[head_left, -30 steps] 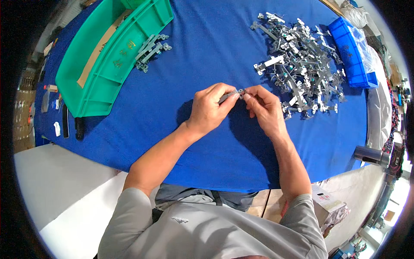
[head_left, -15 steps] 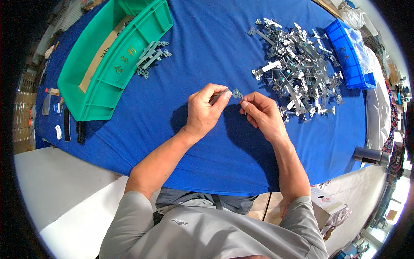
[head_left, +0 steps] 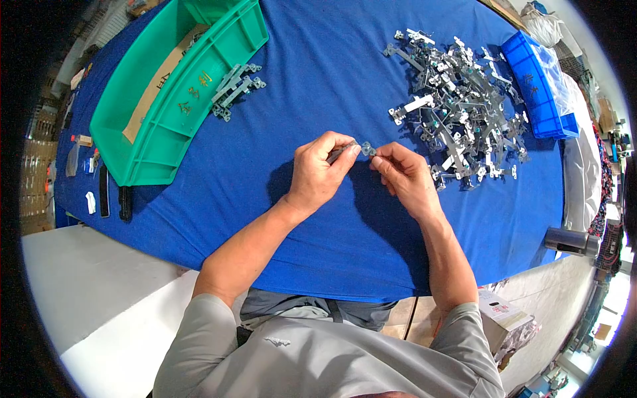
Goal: The person assembles metal components by hand, inserting small pins into brackets before placing the completed pieces into a green plastic bin. They then gather more loose parts from a pile on the table to repeat the process.
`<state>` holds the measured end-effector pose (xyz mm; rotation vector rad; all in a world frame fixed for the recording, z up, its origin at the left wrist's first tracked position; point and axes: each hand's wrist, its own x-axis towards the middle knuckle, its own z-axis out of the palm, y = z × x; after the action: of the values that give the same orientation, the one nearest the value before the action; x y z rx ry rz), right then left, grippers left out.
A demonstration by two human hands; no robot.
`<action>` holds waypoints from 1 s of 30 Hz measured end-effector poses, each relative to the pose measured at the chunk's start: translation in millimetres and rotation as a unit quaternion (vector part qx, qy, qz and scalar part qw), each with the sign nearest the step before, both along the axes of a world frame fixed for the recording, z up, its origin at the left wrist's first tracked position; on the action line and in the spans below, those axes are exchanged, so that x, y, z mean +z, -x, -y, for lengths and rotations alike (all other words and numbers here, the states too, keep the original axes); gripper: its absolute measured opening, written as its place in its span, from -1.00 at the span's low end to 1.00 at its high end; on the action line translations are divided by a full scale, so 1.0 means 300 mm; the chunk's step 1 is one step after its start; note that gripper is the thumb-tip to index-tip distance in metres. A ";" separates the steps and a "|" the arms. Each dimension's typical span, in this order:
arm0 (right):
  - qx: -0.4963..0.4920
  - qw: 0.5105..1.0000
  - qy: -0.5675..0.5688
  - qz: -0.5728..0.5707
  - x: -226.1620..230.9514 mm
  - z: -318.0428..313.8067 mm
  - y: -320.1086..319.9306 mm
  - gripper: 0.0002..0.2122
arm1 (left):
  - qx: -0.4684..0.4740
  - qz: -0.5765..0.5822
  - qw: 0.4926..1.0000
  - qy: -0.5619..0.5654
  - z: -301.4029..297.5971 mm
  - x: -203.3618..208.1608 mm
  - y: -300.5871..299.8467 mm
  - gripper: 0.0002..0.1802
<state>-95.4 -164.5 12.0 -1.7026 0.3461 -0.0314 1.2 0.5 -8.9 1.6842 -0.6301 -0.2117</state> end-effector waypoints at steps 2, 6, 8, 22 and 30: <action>0.000 1.000 0.023 0.001 -0.009 0.002 0.000 -0.87 | 0.003 0.023 1.000 -0.006 0.001 -0.001 0.003 -0.89; -0.033 0.998 -0.048 0.027 -0.019 -0.019 -0.009 -0.89 | 0.016 0.109 0.994 -0.009 0.005 0.010 0.005 -0.89; -0.035 0.997 -0.052 0.046 -0.023 -0.021 -0.009 -0.89 | 0.012 0.104 0.994 -0.018 0.007 0.013 0.006 -0.89; -0.038 0.996 -0.071 -0.023 0.006 0.003 -0.001 -0.81 | 0.041 -0.021 0.998 0.053 0.008 -0.015 0.000 -0.89; -0.002 1.000 -0.022 -0.011 0.008 -0.008 -0.001 -0.83 | 0.023 -0.023 0.999 0.033 0.009 -0.001 0.002 -0.89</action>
<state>-95.2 -162.2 14.4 -1.6596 0.3635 -0.0080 0.7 -2.3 -9.1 1.6239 -0.5582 -0.1929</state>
